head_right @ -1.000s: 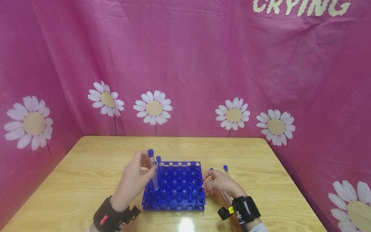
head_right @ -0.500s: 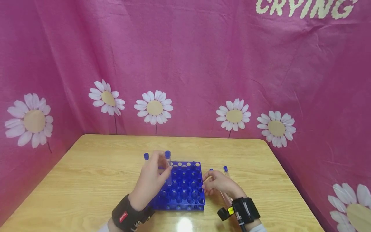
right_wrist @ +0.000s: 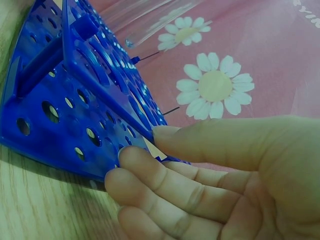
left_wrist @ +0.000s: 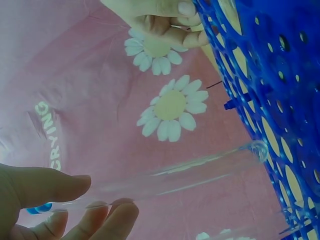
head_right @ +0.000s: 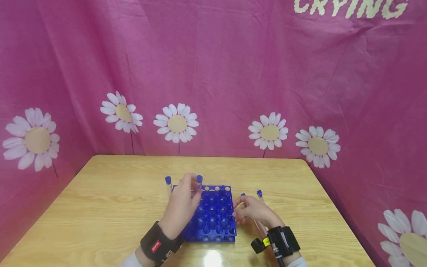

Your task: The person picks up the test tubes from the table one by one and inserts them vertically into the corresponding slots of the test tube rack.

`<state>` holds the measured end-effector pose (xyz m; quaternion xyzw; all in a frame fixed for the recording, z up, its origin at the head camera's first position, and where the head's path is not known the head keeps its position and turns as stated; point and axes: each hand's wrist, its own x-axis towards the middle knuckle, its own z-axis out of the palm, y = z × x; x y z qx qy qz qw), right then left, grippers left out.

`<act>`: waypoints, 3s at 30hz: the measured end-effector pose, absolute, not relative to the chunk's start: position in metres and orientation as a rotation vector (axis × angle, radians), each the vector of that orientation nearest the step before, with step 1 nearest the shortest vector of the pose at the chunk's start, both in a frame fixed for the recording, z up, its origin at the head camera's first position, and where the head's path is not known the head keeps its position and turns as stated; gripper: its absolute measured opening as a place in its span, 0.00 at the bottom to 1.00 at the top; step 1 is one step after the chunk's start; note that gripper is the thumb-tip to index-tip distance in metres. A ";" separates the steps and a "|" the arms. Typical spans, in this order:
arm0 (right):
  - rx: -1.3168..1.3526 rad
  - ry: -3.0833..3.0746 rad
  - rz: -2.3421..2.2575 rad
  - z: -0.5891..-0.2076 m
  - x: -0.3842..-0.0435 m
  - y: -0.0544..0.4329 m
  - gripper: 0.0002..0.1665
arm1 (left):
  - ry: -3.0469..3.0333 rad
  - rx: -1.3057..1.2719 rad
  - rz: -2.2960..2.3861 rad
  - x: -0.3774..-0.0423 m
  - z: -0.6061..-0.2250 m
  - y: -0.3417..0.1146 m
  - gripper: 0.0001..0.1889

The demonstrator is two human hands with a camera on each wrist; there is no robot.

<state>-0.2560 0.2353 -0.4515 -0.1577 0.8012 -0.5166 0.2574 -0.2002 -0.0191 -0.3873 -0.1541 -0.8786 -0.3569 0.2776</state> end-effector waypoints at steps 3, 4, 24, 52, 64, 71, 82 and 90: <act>-0.426 2.173 -1.402 -0.452 -0.256 0.236 0.18 | -2.374 -0.406 -0.944 -0.201 -0.389 -0.019 0.16; -0.426 2.171 -1.403 -0.452 -0.256 0.236 0.18 | -2.379 -0.404 -0.934 -0.201 -0.390 -0.019 0.16; -0.446 2.159 -1.415 -0.453 -0.256 0.236 0.20 | -2.405 -0.356 -0.774 -0.206 -0.405 -0.020 0.19; -0.437 2.169 -1.409 -0.451 -0.255 0.236 0.19 | -2.463 -0.315 -0.731 -0.206 -0.405 -0.022 0.20; -0.436 2.175 -1.405 -0.453 -0.256 0.236 0.19 | -2.343 -0.323 -0.663 -0.197 -0.383 -0.033 0.17; -0.438 2.174 -1.411 -0.451 -0.255 0.235 0.19 | -2.297 -0.266 -0.786 -0.193 -0.360 -0.056 0.09; -0.455 2.187 -1.411 -0.452 -0.256 0.235 0.18 | -2.266 -0.062 -0.980 -0.220 -0.358 -0.110 0.09; -0.451 2.198 -1.396 -0.453 -0.257 0.236 0.18 | -2.466 0.096 -1.116 -0.253 -0.397 -0.129 0.12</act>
